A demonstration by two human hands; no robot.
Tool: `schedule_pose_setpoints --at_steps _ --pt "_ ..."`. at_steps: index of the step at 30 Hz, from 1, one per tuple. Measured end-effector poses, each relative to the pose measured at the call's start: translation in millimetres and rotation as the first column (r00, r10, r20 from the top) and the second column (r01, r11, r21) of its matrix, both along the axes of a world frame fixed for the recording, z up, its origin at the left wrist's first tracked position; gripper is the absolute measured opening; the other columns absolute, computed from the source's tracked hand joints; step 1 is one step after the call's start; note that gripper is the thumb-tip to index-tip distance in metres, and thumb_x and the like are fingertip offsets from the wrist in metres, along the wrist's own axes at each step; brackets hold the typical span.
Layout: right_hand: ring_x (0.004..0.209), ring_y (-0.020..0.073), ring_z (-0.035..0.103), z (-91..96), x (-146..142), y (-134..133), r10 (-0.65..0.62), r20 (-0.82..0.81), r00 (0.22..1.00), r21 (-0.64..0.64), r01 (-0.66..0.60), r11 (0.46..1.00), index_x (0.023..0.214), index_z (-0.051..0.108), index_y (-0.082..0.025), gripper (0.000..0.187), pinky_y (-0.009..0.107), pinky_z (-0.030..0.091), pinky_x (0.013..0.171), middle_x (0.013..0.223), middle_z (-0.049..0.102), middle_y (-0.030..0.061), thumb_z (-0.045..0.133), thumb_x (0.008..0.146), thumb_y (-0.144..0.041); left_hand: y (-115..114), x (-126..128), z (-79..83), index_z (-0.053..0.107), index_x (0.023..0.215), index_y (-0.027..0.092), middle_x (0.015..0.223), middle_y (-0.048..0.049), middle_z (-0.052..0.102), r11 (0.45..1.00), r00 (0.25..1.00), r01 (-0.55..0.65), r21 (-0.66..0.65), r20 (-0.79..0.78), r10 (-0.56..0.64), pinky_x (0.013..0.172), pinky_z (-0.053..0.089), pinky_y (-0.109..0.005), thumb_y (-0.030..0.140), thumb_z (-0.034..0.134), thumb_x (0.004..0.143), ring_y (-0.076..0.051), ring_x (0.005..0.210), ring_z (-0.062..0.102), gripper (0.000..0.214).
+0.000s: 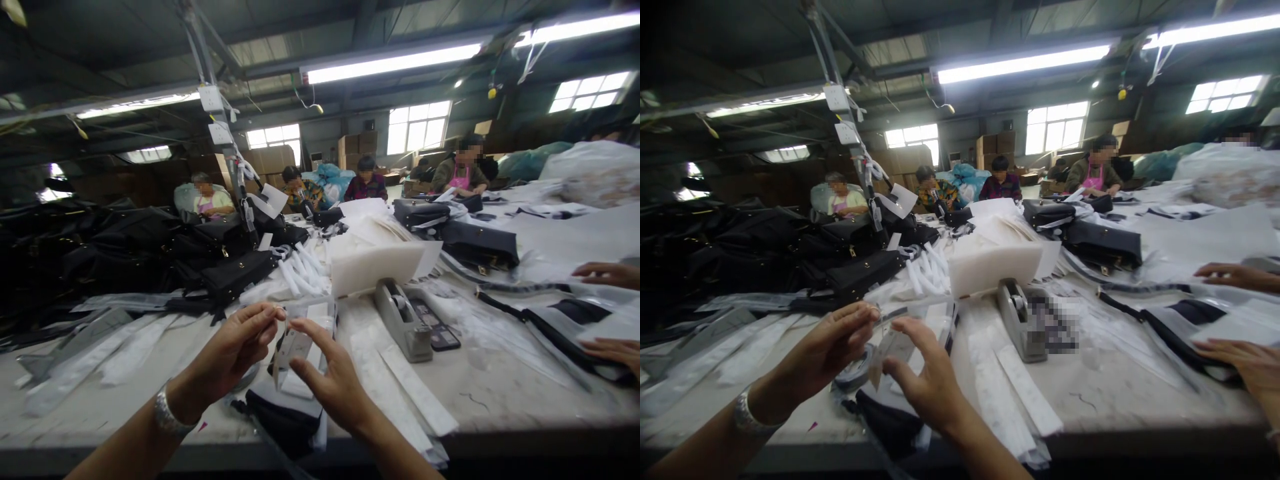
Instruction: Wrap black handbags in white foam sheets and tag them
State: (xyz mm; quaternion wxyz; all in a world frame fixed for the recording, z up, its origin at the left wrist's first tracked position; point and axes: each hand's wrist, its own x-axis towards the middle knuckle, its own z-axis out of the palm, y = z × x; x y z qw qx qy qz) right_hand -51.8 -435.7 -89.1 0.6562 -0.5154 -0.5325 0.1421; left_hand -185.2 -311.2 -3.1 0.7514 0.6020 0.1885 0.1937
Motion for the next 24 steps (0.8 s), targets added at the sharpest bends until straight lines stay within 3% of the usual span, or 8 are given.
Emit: schedule_pose_setpoints --at_steps 3,6,11,14,17,20,22,24 --pt "0.103 0.0186 0.067 4.5 -3 6 -0.066 -0.068 0.996 -0.006 0.066 0.998 0.111 0.070 -0.026 0.029 0.030 0.050 0.097 0.109 0.073 0.0013 0.073 0.083 -0.019 -1 0 -0.2 0.064 0.089 0.017 0.055 0.0096 0.027 1.000 1.000 0.010 0.015 -0.006 -0.010 0.037 0.011 -0.014 0.043 0.067 0.089 -0.003 0.044 0.011 0.026" --pt "0.089 0.0166 0.067 2.9 -4 6 -0.144 -0.029 0.989 0.081 0.146 0.986 0.094 0.070 -0.023 0.015 0.027 0.052 0.085 0.091 0.071 0.0005 0.071 0.084 -0.012 0 -2 -2.0 0.064 0.088 0.017 0.056 0.0096 0.024 1.000 1.000 -0.010 0.010 -0.008 0.010 0.037 0.012 -0.014 0.042 0.068 0.089 -0.003 0.045 0.011 0.025" --pt "0.086 0.0169 0.065 -7.3 0 -4 -0.325 0.162 0.932 0.326 0.260 0.909 0.099 0.069 -0.022 0.024 0.030 0.054 0.081 0.090 0.067 0.0038 0.062 0.087 -0.003 1 -1 -3.7 0.065 0.088 0.017 0.057 0.0096 0.025 0.998 0.998 -0.065 -0.004 -0.028 0.065 0.037 0.010 -0.015 0.043 0.071 0.086 -0.003 0.046 0.010 0.027" --pt "0.084 0.0159 0.065 -10.7 3 -10 -0.350 0.205 0.914 0.363 0.262 0.894 0.105 0.070 -0.024 0.030 0.027 0.055 0.077 0.091 0.067 0.0041 0.062 0.087 -0.002 -1 0 -2.3 0.066 0.091 0.017 0.056 0.0098 0.029 0.999 0.998 -0.051 0.017 -0.045 0.052 0.037 0.008 -0.016 0.045 0.071 0.085 -0.002 0.044 0.010 0.030" --pt "0.084 0.0154 0.067 -7.7 5 -17 -0.283 0.159 0.946 0.288 0.230 0.930 0.113 0.069 -0.027 0.033 0.026 0.055 0.077 0.092 0.069 0.0033 0.063 0.088 -0.005 -1 0 -0.5 0.067 0.090 0.017 0.056 0.0074 0.039 0.993 0.997 -0.019 0.115 -0.066 0.026 0.039 0.008 -0.017 0.047 0.070 0.086 -0.002 0.043 0.016 0.031" --pt "0.083 0.0155 0.067 -2.1 8 -22 -0.123 -0.061 0.991 0.028 0.125 0.992 0.119 0.068 -0.028 0.035 0.026 0.055 0.078 0.091 0.070 0.0017 0.070 0.087 -0.016 1 -2 0.6 0.068 0.088 0.015 0.058 0.0037 0.048 0.961 0.995 0.012 0.277 -0.097 0.015 0.043 0.014 -0.017 0.048 0.069 0.087 -0.003 0.047 0.027 0.032" --pt "0.070 0.0134 0.065 -0.7 12 -23 0.023 -0.323 0.946 -0.120 -0.065 0.991 0.120 0.068 -0.026 0.034 0.023 0.053 0.064 0.083 0.066 0.0001 0.073 0.086 -0.028 2 -3 0.8 0.068 0.087 0.015 0.058 0.0028 0.049 0.947 0.993 0.027 0.319 -0.118 0.012 0.045 0.017 -0.018 0.049 0.069 0.087 -0.004 0.049 0.031 0.033" --pt "0.056 0.0101 0.059 -2.6 16 -21 0.149 -0.545 0.825 -0.146 -0.269 0.952 0.124 0.064 -0.023 0.041 0.020 0.047 0.050 0.075 0.061 -0.0017 0.071 0.087 -0.039 1 -2 0.4 0.068 0.088 0.015 0.058 0.0035 0.048 0.950 0.991 0.041 0.309 -0.131 0.000 0.045 0.016 -0.018 0.050 0.069 0.086 -0.004 0.049 0.030 0.035"
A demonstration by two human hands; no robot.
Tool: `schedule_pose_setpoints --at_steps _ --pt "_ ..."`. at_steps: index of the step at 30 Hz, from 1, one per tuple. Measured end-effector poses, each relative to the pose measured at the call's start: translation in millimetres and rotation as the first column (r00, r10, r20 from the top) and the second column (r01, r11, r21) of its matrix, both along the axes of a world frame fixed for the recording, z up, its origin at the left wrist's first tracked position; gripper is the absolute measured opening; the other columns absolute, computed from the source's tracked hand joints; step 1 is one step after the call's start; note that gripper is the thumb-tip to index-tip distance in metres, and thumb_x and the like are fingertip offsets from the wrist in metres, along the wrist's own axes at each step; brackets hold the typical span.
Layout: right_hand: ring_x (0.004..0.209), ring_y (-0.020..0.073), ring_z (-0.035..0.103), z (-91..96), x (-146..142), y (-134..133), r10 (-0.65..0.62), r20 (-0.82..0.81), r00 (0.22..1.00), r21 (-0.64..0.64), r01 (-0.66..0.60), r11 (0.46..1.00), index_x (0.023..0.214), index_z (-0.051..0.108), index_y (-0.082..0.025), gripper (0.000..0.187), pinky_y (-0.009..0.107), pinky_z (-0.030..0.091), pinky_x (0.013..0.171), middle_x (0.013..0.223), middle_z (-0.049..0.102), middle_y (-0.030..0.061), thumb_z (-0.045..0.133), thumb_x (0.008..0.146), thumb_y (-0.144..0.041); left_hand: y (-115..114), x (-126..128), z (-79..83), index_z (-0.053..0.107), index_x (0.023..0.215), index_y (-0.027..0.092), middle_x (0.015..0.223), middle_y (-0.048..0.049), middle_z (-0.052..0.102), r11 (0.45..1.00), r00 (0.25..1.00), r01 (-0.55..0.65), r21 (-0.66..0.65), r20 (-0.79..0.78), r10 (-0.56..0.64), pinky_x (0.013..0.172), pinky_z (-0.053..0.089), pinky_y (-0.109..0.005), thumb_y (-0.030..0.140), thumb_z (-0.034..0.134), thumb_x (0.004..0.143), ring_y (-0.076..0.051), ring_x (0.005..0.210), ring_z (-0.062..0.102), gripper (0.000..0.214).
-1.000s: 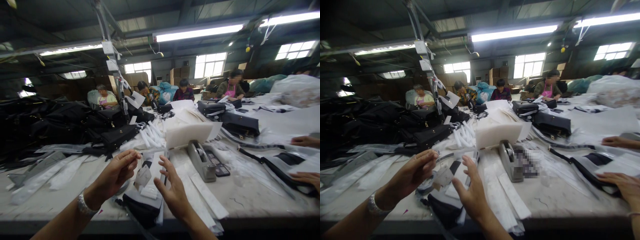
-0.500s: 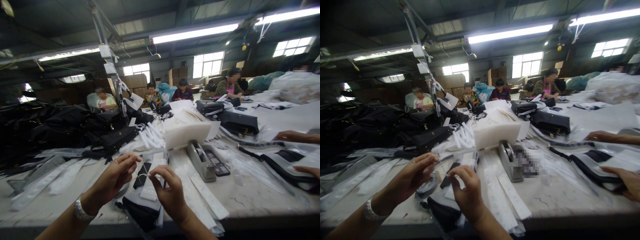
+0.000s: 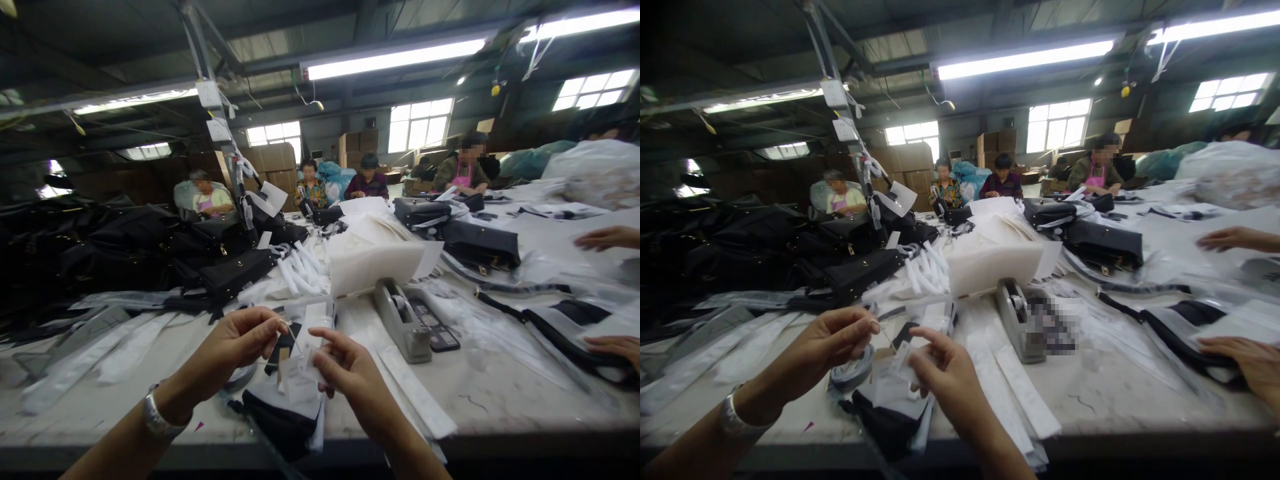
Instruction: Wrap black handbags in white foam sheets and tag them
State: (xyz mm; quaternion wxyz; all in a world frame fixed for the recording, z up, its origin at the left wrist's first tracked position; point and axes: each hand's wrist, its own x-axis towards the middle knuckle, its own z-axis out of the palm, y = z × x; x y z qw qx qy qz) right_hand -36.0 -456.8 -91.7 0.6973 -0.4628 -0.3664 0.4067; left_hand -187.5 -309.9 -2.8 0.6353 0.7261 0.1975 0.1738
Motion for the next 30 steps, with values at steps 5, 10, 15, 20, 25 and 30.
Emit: schedule_pose_setpoints --at_steps 5,10,15,20,25,30 --pt "0.092 0.0227 0.070 -12.2 4 5 -0.082 0.145 0.986 0.004 0.082 0.997 0.135 0.056 -0.022 0.052 0.037 0.060 0.077 0.116 0.067 0.0116 0.055 0.095 -0.055 -5 8 -0.9 0.067 0.089 0.015 0.057 0.0057 0.044 0.996 1.000 0.011 -0.090 0.020 -0.009 0.040 0.011 -0.018 0.050 0.069 0.086 -0.003 0.045 0.024 0.035" --pt "0.144 0.0312 0.036 -13.9 -8 3 -0.381 0.591 0.711 0.324 0.224 0.919 0.148 0.043 -0.024 0.068 0.050 0.030 0.120 0.153 0.043 0.0116 0.066 0.089 -0.050 -9 16 5.0 0.068 0.093 0.016 0.055 0.0080 0.038 0.987 0.997 -0.014 -0.160 0.078 0.026 0.039 0.013 -0.016 0.046 0.070 0.087 -0.002 0.042 0.023 0.031" --pt "0.142 0.0282 0.040 -5.3 -18 16 -0.381 0.634 0.673 0.347 0.192 0.918 0.149 0.043 -0.023 0.067 0.046 0.036 0.118 0.152 0.045 0.0119 0.070 0.087 -0.026 -7 22 10.4 0.069 0.090 0.016 0.056 0.0078 0.039 0.980 0.994 -0.012 -0.198 0.106 0.034 0.039 0.015 -0.014 0.045 0.073 0.084 -0.001 0.042 0.023 0.030" --pt "0.136 0.0238 0.049 -0.1 -21 26 -0.385 0.559 0.734 0.398 0.170 0.902 0.140 0.054 -0.023 0.051 0.041 0.039 0.116 0.144 0.055 0.0092 0.060 0.090 -0.015 -5 24 9.0 0.069 0.090 0.016 0.056 0.0083 0.038 0.967 0.992 0.006 -0.255 0.121 0.026 0.038 0.016 -0.013 0.041 0.071 0.087 0.000 0.041 0.021 0.025" --pt "0.128 0.0213 0.057 -0.5 -22 33 -0.348 0.464 0.814 0.356 0.189 0.915 0.134 0.059 -0.023 0.043 0.036 0.045 0.111 0.135 0.063 0.0068 0.057 0.091 -0.015 -4 26 8.7 0.069 0.089 0.015 0.055 0.0089 0.036 0.958 0.991 0.030 -0.285 0.134 0.009 0.037 0.017 -0.012 0.037 0.068 0.090 0.001 0.040 0.019 0.022" --pt "0.129 0.0218 0.056 0.5 -17 32 -0.279 0.422 0.862 0.356 0.125 0.926 0.134 0.060 -0.025 0.045 0.037 0.043 0.112 0.136 0.063 0.0048 0.058 0.090 -0.015 -5 25 12.0 0.068 0.090 0.016 0.058 0.0083 0.040 0.945 0.995 0.031 -0.326 0.099 0.001 0.036 0.015 -0.011 0.036 0.069 0.089 0.002 0.039 0.018 0.020"
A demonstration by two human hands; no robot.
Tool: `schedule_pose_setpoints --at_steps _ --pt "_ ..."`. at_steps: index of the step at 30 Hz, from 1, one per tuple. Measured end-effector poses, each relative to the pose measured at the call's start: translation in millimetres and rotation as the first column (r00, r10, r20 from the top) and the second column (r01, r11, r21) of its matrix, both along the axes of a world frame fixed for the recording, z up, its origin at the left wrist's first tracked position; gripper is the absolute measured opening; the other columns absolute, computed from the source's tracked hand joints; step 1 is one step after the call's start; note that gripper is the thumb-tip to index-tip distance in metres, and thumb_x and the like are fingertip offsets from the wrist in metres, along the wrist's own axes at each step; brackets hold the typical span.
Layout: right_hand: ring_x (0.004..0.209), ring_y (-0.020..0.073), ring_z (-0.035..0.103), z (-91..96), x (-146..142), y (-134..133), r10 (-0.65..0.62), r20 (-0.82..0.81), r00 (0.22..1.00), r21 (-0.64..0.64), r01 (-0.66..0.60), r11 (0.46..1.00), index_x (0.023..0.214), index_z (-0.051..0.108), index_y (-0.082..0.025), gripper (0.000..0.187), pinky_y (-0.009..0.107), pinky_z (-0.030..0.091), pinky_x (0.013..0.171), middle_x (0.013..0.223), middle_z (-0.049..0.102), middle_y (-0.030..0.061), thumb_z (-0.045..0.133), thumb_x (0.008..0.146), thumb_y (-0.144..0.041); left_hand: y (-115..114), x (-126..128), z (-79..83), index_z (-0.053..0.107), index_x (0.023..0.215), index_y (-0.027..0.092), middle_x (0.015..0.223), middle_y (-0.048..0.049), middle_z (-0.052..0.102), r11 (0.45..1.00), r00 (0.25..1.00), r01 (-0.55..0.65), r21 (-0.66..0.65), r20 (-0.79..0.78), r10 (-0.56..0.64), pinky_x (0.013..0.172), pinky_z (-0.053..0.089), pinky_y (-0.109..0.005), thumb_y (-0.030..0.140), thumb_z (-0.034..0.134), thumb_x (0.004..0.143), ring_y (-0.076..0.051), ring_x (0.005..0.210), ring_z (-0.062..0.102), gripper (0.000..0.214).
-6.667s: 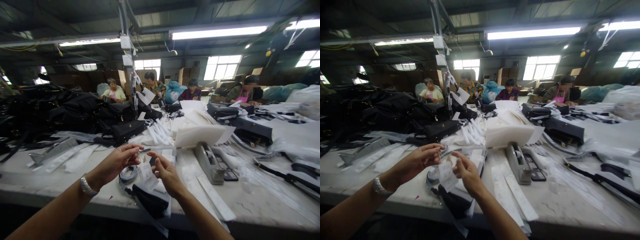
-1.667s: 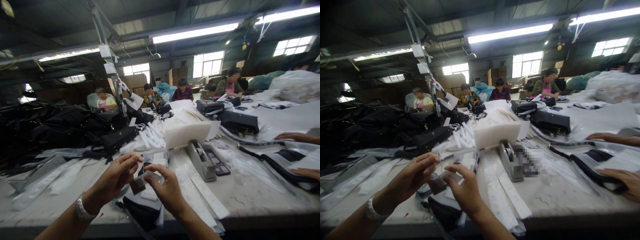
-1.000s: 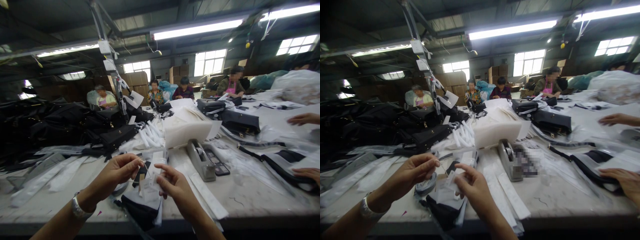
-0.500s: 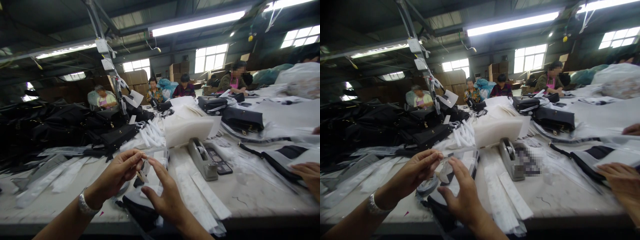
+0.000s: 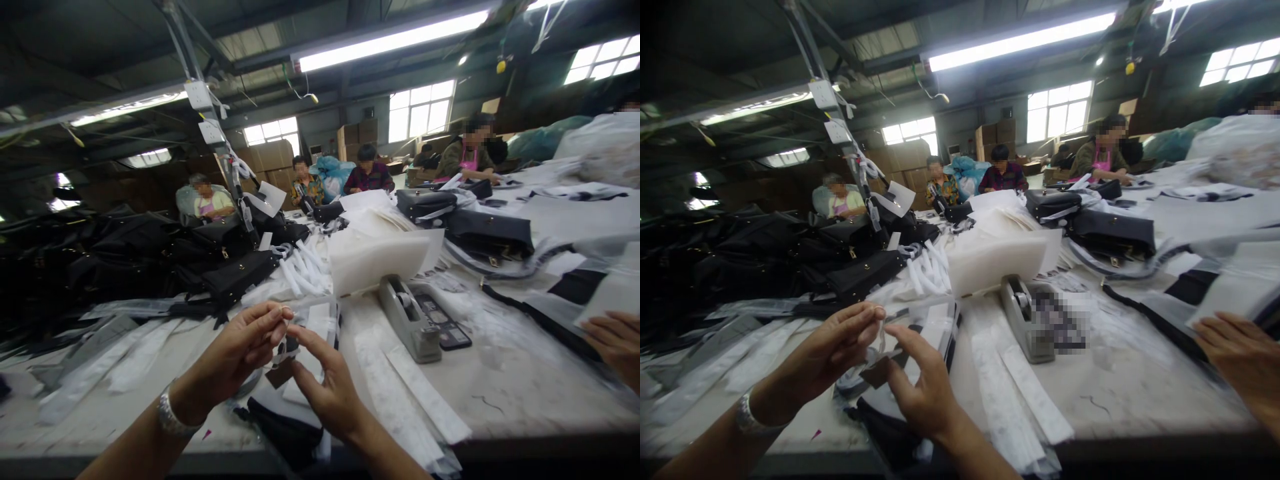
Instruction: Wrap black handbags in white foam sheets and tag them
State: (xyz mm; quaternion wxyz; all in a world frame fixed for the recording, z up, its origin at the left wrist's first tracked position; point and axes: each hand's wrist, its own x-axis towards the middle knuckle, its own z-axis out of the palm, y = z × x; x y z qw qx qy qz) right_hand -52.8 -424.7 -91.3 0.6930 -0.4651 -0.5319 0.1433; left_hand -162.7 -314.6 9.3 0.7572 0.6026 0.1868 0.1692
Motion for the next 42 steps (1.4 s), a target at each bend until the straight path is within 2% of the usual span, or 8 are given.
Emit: schedule_pose_setpoints --at_steps 17,21,25,27,31,36,40,42 --pt "0.126 0.0254 0.059 7.8 8 -2 0.164 0.037 0.986 -0.079 -0.161 0.984 0.137 0.059 -0.024 0.052 0.041 0.045 0.110 0.135 0.063 0.0079 0.071 0.087 -0.028 1 -8 1.9 0.063 0.092 0.016 0.053 0.0105 0.036 0.999 0.999 -0.016 -0.035 -0.042 0.014 0.035 0.009 -0.013 0.040 0.076 0.082 0.001 0.038 0.013 0.029" --pt "0.107 0.0220 0.069 6.3 4 2 0.056 -0.032 0.998 -0.064 -0.058 0.996 0.119 0.072 -0.024 0.027 0.036 0.054 0.098 0.115 0.074 0.0062 0.061 0.095 -0.028 2 -11 1.7 0.064 0.093 0.015 0.053 0.0108 0.034 1.000 1.000 -0.009 -0.021 -0.021 0.009 0.035 0.010 -0.014 0.040 0.073 0.085 0.001 0.038 0.011 0.027" --pt "0.093 0.0199 0.072 1.1 8 6 -0.156 0.037 0.987 0.013 0.155 0.988 0.107 0.076 -0.024 0.021 0.032 0.058 0.086 0.100 0.077 0.0054 0.060 0.094 -0.020 3 -16 1.6 0.065 0.095 0.015 0.055 0.0110 0.033 1.000 1.000 -0.020 -0.014 -0.022 0.019 0.036 0.009 -0.014 0.041 0.072 0.085 0.001 0.039 0.010 0.028" --pt "0.096 0.0203 0.070 -1.4 13 5 -0.313 0.175 0.933 0.113 0.297 0.948 0.107 0.076 -0.026 0.026 0.036 0.056 0.090 0.101 0.076 0.0055 0.058 0.093 -0.013 5 -17 0.8 0.064 0.093 0.016 0.056 0.0107 0.033 0.999 0.999 -0.042 -0.003 -0.024 0.042 0.037 0.010 -0.014 0.041 0.072 0.085 0.000 0.040 0.010 0.028" --pt "0.101 0.0213 0.068 -0.3 24 -1 -0.558 0.420 0.716 0.304 0.468 0.830 0.115 0.071 -0.030 0.039 0.048 0.048 0.102 0.100 0.075 0.0030 0.055 0.090 -0.004 9 -20 -3.3 0.066 0.087 0.015 0.055 0.0077 0.038 0.986 0.994 -0.057 0.154 -0.079 0.070 0.041 0.013 -0.017 0.046 0.069 0.086 -0.002 0.043 0.019 0.031" --pt "0.104 0.0213 0.067 8.3 33 -12 -0.641 0.520 0.564 0.419 0.485 0.767 0.119 0.068 -0.030 0.044 0.049 0.043 0.106 0.099 0.075 0.0018 0.059 0.086 -0.002 11 -27 -5.3 0.068 0.078 0.015 0.061 0.0012 0.050 0.880 0.976 -0.016 0.474 -0.182 0.116 0.047 0.023 -0.019 0.051 0.070 0.084 -0.008 0.052 0.036 0.037" --pt "0.102 0.0205 0.068 11.1 36 -17 -0.651 0.536 0.537 0.449 0.472 0.759 0.121 0.067 -0.033 0.046 0.048 0.042 0.107 0.098 0.075 0.0006 0.059 0.087 -0.003 8 -29 -0.7 0.072 0.081 0.016 0.067 -0.0011 0.056 0.860 0.977 0.018 0.510 -0.192 0.094 0.054 0.036 -0.020 0.049 0.071 0.083 -0.011 0.058 0.045 0.033" --pt "0.101 0.0200 0.068 10.1 37 -19 -0.650 0.532 0.543 0.450 0.469 0.760 0.121 0.067 -0.033 0.046 0.047 0.043 0.107 0.098 0.075 0.0006 0.058 0.088 -0.002 5 -28 0.6 0.075 0.083 0.016 0.083 -0.0053 0.062 0.862 0.979 0.023 0.506 -0.187 0.083 0.057 0.042 -0.022 0.050 0.070 0.083 -0.012 0.062 0.052 0.034"
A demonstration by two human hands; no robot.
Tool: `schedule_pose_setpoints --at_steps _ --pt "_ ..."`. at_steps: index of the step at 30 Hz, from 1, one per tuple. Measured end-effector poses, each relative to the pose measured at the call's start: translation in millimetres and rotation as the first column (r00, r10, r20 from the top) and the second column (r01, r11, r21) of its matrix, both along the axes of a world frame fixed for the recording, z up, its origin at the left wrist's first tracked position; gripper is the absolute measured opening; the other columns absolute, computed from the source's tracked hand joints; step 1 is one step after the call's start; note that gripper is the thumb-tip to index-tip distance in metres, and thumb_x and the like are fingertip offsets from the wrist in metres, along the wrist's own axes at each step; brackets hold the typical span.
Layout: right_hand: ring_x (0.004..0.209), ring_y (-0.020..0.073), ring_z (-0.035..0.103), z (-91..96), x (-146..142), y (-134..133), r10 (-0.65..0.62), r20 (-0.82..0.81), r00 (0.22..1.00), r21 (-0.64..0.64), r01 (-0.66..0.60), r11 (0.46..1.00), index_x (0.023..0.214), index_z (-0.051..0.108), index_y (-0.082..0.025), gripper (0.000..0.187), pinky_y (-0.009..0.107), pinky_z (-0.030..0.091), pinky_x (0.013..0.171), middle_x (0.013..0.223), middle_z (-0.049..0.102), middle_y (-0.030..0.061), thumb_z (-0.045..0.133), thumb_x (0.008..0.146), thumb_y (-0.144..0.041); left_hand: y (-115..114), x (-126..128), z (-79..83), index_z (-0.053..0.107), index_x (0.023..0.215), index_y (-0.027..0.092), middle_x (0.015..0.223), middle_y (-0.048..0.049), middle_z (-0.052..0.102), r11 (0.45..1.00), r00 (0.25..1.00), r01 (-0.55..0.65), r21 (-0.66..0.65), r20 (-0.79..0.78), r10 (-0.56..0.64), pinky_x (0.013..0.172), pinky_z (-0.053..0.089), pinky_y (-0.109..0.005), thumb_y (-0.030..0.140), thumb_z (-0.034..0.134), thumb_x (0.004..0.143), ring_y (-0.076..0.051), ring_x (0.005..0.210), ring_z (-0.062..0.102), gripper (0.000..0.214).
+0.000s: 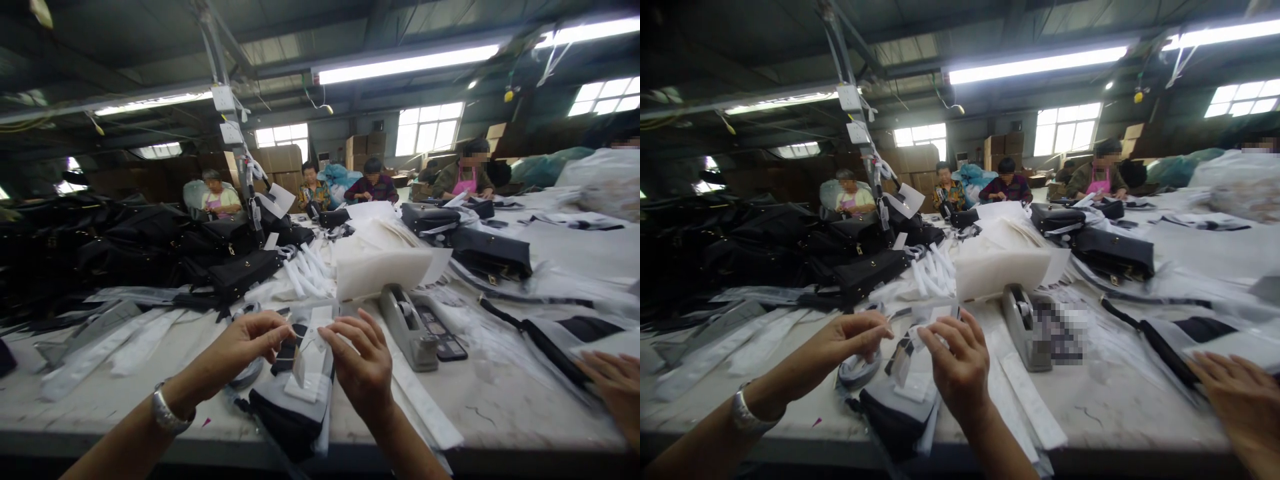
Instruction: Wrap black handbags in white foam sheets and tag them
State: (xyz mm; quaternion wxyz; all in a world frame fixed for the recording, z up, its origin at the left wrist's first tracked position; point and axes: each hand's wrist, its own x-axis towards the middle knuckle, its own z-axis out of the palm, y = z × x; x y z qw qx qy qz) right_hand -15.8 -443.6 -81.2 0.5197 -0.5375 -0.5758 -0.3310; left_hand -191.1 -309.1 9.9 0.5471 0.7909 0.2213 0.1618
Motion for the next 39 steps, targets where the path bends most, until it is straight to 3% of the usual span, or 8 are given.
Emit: schedule_pose_setpoints --at_steps 4,9,16,21,26,32,36,39 --pt "0.100 0.0200 0.068 -2.7 3 -1 0.021 -0.039 0.999 0.024 -0.020 1.000 0.118 0.070 -0.032 0.046 0.047 0.043 0.106 0.099 0.075 0.0015 0.058 0.087 0.000 -6 2 -3.6 0.073 0.097 0.016 0.106 -0.0111 0.064 0.992 0.997 0.057 -0.114 -0.039 -0.062 0.052 0.045 -0.022 0.057 0.064 0.086 -0.012 0.062 0.057 0.043" --pt "0.104 0.0190 0.067 3.2 6 4 0.021 -0.020 1.000 0.070 -0.020 0.997 0.113 0.072 -0.031 0.041 0.046 0.042 0.108 0.107 0.074 0.0021 0.056 0.090 -0.001 -12 8 -13.1 0.062 0.118 0.020 0.118 -0.0108 0.064 0.967 0.996 0.065 -0.245 -0.044 -0.078 0.040 0.030 -0.019 0.061 0.054 0.090 -0.004 0.046 0.045 0.050" --pt "0.117 0.0212 0.063 12.5 4 5 0.023 0.044 0.999 0.165 -0.030 0.986 0.108 0.074 -0.031 0.040 0.048 0.042 0.110 0.121 0.070 0.0025 0.058 0.089 0.001 -7 20 -14.7 0.073 0.105 0.018 0.094 -0.0047 0.069 0.983 0.987 0.157 0.097 -0.042 -0.153 0.077 0.045 -0.026 0.056 0.062 0.087 -0.019 0.088 0.059 0.043" --pt "0.134 0.0274 0.050 3.5 2 1 0.096 -0.071 0.993 0.198 -0.080 0.977 0.099 0.078 -0.034 0.040 0.051 0.048 0.107 0.145 0.052 -0.0001 0.061 0.087 0.001 -4 23 -10.0 0.076 0.086 0.015 0.075 -0.0029 0.062 0.979 0.985 0.153 0.132 -0.094 -0.142 0.066 0.040 -0.025 0.058 0.064 0.084 -0.016 0.072 0.052 0.045" --pt "0.128 0.0269 0.056 -9.2 -2 -10 0.223 -0.109 0.969 0.174 -0.203 0.964 0.107 0.077 -0.035 0.041 0.043 0.057 0.100 0.144 0.054 0.0016 0.068 0.085 -0.002 -7 23 -3.3 0.069 0.087 0.014 0.065 0.0033 0.046 0.992 0.996 0.093 -0.083 0.008 -0.093 0.048 0.022 -0.021 0.055 0.065 0.086 -0.008 0.055 0.033 0.041" --pt "0.114 0.0190 0.067 -30.2 -4 -26 0.349 -0.022 0.937 -0.122 -0.349 0.929 0.134 0.060 -0.020 0.040 0.034 0.056 0.102 0.123 0.070 0.0091 0.060 0.095 -0.015 -13 25 14.0 0.059 0.081 0.014 0.070 0.0034 0.051 0.927 0.982 0.148 -0.345 0.165 -0.095 0.041 0.011 -0.018 0.048 0.066 0.088 -0.002 0.046 0.022 0.035" --pt "0.120 0.0182 0.063 -38.9 -3 -38 0.365 0.165 0.916 -0.154 -0.341 0.927 0.101 0.071 -0.021 0.024 0.036 0.051 0.106 0.117 0.074 0.0035 0.055 0.092 -0.004 -15 24 26.2 0.058 0.078 0.014 0.069 0.0032 0.052 0.934 0.979 0.155 -0.322 0.176 -0.102 0.040 0.012 -0.017 0.046 0.065 0.090 -0.001 0.045 0.023 0.035" --pt "0.127 0.0212 0.058 -21.6 -8 -40 0.313 -0.151 0.937 -0.009 -0.318 0.948 0.090 0.070 -0.023 0.030 0.041 0.048 0.108 0.127 0.068 0.0042 0.048 0.094 -0.004 -16 25 27.9 0.059 0.079 0.013 0.068 0.0023 0.054 0.953 0.981 0.157 -0.259 0.150 -0.121 0.040 0.013 -0.017 0.046 0.065 0.090 -0.002 0.045 0.025 0.035"
